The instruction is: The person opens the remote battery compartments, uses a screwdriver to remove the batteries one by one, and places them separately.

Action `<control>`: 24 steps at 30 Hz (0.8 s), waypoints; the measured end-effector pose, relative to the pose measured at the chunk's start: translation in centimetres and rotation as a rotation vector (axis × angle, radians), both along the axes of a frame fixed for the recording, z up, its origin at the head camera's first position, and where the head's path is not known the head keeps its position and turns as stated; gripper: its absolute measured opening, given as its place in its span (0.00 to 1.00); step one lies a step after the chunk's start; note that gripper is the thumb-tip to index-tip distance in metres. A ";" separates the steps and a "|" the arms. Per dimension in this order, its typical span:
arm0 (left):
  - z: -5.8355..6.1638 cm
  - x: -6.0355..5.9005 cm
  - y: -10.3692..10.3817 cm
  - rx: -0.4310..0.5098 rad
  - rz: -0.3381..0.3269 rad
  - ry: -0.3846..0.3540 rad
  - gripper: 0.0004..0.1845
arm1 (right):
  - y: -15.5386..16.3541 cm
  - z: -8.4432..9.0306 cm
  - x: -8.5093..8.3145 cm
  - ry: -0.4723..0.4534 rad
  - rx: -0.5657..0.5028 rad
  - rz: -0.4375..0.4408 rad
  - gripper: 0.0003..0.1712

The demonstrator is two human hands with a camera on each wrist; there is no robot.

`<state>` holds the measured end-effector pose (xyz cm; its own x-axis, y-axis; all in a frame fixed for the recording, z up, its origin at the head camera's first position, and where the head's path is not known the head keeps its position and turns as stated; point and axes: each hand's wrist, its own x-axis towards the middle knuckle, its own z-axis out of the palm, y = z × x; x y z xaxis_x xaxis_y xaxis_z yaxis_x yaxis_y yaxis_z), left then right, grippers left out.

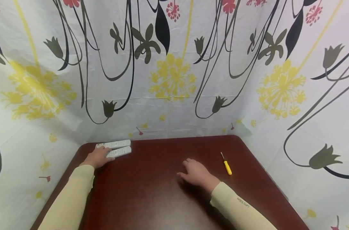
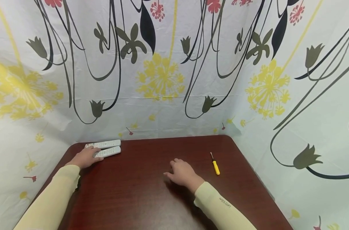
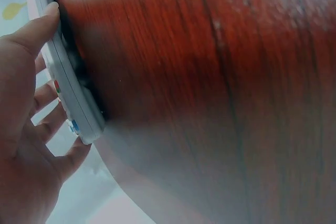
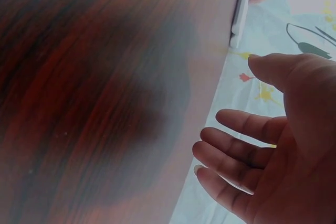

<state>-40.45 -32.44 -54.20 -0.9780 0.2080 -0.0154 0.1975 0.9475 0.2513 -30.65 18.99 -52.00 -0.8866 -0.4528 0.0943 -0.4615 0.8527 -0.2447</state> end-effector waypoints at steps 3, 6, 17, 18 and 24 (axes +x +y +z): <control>-0.2 0.0 -0.2 0.016 -0.014 0.008 0.38 | 0.0 0.1 0.0 -0.012 0.001 -0.005 0.31; -0.5 0.0 -0.3 0.040 -0.024 0.027 0.39 | -0.1 0.1 0.0 -0.021 0.006 -0.005 0.33; -0.3 0.2 -0.2 0.099 -0.046 0.137 0.37 | 0.0 -0.2 -0.2 -0.032 0.003 0.000 0.35; -0.3 0.2 -0.1 0.104 -0.047 0.150 0.36 | 0.0 -0.3 -0.3 -0.029 0.004 0.001 0.34; -0.3 0.1 0.3 0.125 -0.057 0.190 0.32 | 0.1 -0.4 -0.2 -0.031 -0.006 -0.003 0.35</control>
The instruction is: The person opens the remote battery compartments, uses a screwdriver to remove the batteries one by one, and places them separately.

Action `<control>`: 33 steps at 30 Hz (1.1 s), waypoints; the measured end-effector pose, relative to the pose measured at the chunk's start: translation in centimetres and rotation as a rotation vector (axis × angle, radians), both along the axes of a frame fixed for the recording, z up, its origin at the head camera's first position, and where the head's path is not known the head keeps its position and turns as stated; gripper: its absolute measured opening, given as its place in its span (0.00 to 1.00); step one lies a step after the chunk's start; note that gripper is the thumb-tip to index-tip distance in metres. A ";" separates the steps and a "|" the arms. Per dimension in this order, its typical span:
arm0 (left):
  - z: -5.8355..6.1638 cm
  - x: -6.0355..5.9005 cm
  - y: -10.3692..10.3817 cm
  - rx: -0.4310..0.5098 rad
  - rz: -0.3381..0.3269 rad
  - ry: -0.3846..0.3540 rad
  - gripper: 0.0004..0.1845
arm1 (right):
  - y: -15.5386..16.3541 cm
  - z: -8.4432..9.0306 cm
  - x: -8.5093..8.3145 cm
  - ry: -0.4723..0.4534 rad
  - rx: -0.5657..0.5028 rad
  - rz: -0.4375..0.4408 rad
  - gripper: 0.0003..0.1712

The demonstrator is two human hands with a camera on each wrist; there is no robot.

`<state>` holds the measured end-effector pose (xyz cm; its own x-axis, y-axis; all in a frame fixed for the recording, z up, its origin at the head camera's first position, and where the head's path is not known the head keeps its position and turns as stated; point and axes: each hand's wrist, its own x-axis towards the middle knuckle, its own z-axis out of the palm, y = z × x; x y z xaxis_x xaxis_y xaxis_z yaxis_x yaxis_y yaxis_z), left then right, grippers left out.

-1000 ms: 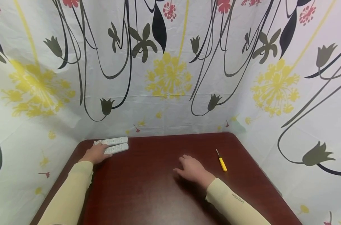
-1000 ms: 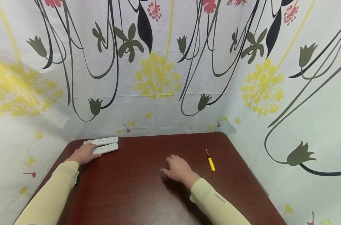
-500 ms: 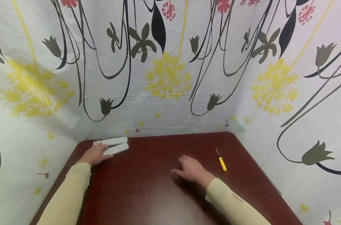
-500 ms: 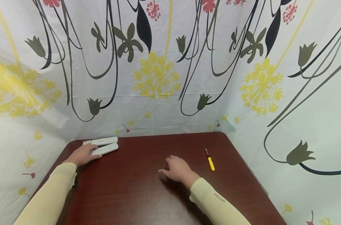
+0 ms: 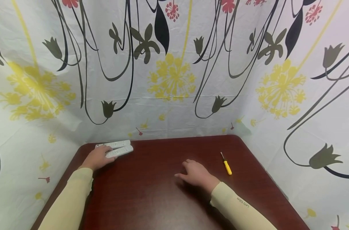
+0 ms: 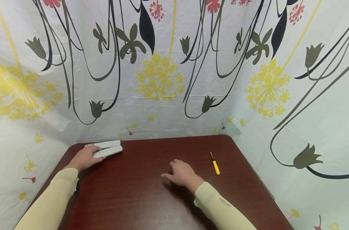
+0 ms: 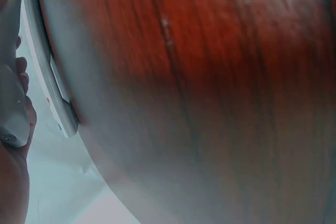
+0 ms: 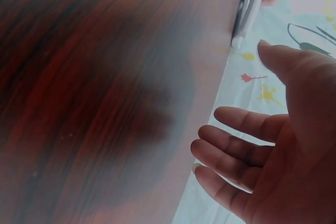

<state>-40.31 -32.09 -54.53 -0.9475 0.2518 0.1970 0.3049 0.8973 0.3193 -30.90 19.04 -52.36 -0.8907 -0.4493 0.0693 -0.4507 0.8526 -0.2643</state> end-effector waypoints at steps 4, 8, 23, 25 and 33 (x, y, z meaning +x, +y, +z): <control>0.0 0.0 0.2 -0.007 -0.006 0.012 0.32 | -0.1 0.1 0.0 -0.018 -0.014 -0.012 0.38; -0.1 -0.1 0.1 -0.005 -0.015 0.024 0.33 | -0.2 0.1 -0.1 -0.029 -0.013 -0.024 0.40; 0.8 0.1 2.3 0.020 -0.046 0.018 0.33 | -0.4 0.1 -0.6 -0.004 0.001 -0.010 0.35; 1.0 0.0 2.8 0.030 -0.056 0.019 0.33 | -0.4 0.0 -0.7 0.009 -0.002 -0.006 0.34; 2.0 0.3 5.2 0.040 -0.086 0.031 0.33 | -0.5 0.2 -1.0 0.014 -0.006 -0.005 0.28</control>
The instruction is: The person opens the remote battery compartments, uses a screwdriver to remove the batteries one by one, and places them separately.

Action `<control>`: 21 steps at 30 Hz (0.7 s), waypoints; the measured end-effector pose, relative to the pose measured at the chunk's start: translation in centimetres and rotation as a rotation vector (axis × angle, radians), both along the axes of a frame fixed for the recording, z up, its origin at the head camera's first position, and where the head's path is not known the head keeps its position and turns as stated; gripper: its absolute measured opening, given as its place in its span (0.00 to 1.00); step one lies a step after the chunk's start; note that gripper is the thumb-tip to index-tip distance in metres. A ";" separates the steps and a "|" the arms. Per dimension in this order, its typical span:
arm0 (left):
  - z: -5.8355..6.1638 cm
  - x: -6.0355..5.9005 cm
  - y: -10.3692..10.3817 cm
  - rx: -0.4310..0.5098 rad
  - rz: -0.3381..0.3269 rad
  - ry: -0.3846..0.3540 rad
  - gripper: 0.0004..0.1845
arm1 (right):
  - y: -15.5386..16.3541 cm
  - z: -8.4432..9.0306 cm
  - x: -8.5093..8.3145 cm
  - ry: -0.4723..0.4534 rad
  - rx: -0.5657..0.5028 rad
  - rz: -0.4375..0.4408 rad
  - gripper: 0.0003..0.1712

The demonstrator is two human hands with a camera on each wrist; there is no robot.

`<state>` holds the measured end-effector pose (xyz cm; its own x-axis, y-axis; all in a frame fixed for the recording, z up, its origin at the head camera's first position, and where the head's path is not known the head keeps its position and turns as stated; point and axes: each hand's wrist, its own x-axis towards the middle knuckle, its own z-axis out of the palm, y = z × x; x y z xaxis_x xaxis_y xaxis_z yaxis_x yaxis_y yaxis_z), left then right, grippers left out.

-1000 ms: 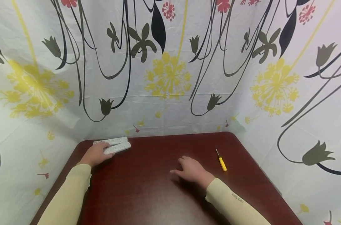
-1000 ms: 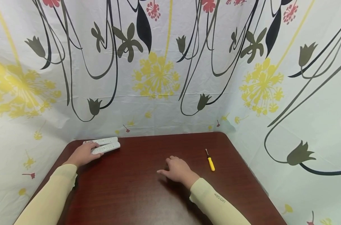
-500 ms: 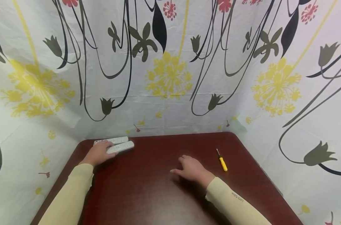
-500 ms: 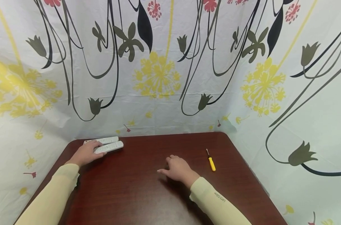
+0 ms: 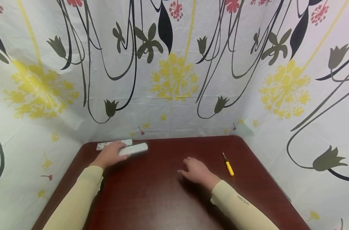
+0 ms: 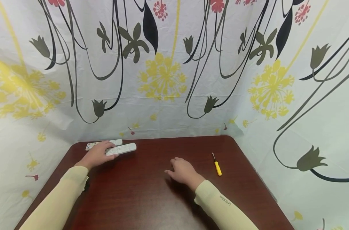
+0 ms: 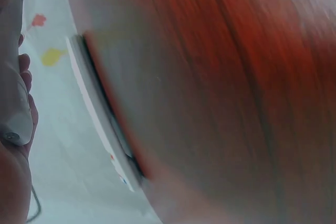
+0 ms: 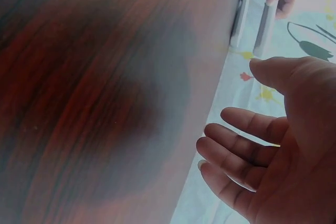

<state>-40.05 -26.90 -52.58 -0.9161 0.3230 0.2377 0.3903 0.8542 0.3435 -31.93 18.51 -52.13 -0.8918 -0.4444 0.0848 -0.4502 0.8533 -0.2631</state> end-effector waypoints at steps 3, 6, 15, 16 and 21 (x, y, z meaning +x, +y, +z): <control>0.6 0.2 1.0 -0.002 -0.023 0.007 0.32 | 0.0 0.1 -0.1 0.001 0.003 -0.003 0.27; 1.2 0.2 2.0 -0.007 -0.057 0.019 0.31 | 0.0 0.3 -0.2 0.005 0.008 -0.005 0.27; 2.1 0.7 4.7 -0.008 -0.145 0.037 0.27 | -0.3 0.9 -0.6 -0.010 -0.005 -0.009 0.28; 2.1 0.8 4.9 -0.009 -0.154 0.040 0.27 | -0.4 1.0 -0.7 -0.007 -0.006 -0.009 0.28; 2.1 1.0 6.0 -0.021 -0.174 0.048 0.25 | -0.7 1.3 -0.9 0.012 -0.023 -0.003 0.26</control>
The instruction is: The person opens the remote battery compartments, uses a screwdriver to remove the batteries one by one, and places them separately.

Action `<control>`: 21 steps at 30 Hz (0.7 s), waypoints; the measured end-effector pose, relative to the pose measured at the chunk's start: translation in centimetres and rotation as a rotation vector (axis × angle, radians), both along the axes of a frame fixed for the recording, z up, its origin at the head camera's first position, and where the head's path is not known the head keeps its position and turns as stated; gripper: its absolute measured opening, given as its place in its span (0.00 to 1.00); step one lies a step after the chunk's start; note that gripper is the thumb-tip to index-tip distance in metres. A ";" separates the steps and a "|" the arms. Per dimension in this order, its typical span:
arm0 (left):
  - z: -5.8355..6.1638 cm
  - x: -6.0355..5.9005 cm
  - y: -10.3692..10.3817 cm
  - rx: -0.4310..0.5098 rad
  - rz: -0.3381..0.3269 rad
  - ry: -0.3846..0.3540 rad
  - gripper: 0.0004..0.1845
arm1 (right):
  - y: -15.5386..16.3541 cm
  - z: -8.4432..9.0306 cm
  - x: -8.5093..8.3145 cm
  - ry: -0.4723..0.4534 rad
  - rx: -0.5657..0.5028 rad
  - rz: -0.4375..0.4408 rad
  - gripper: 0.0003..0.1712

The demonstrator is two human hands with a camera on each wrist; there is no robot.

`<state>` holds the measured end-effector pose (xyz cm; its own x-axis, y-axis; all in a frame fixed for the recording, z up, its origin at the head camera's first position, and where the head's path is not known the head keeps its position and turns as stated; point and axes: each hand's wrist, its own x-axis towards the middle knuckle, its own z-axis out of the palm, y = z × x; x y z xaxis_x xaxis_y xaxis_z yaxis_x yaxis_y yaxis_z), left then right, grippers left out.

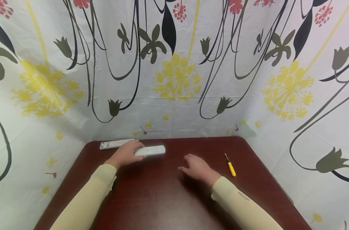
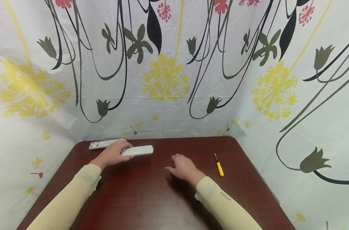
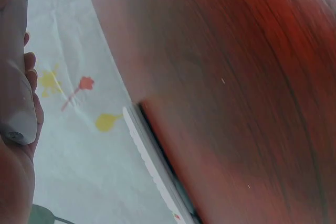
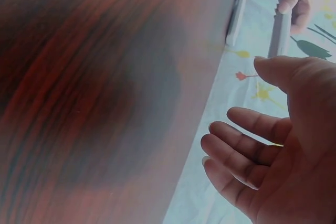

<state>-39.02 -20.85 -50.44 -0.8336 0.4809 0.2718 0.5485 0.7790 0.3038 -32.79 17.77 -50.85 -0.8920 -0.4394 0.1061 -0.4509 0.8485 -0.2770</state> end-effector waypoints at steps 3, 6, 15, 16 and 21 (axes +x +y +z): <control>0.0 -0.1 0.5 0.001 -0.024 0.013 0.25 | -0.2 0.2 -0.4 0.028 -0.007 0.014 0.24; 0.1 -0.1 1.0 0.010 -0.048 0.020 0.24 | -0.4 0.4 -0.8 0.051 -0.010 0.021 0.24; -0.1 0.3 2.4 0.015 -0.070 0.016 0.24 | -0.8 0.4 -1.1 0.034 -0.071 0.006 0.31; 0.0 0.3 2.6 0.017 -0.072 0.016 0.24 | -0.9 0.4 -1.2 0.032 -0.078 0.004 0.34; 0.4 0.7 3.6 0.035 -0.098 0.015 0.24 | -1.4 0.8 -1.9 0.079 -0.107 0.027 0.42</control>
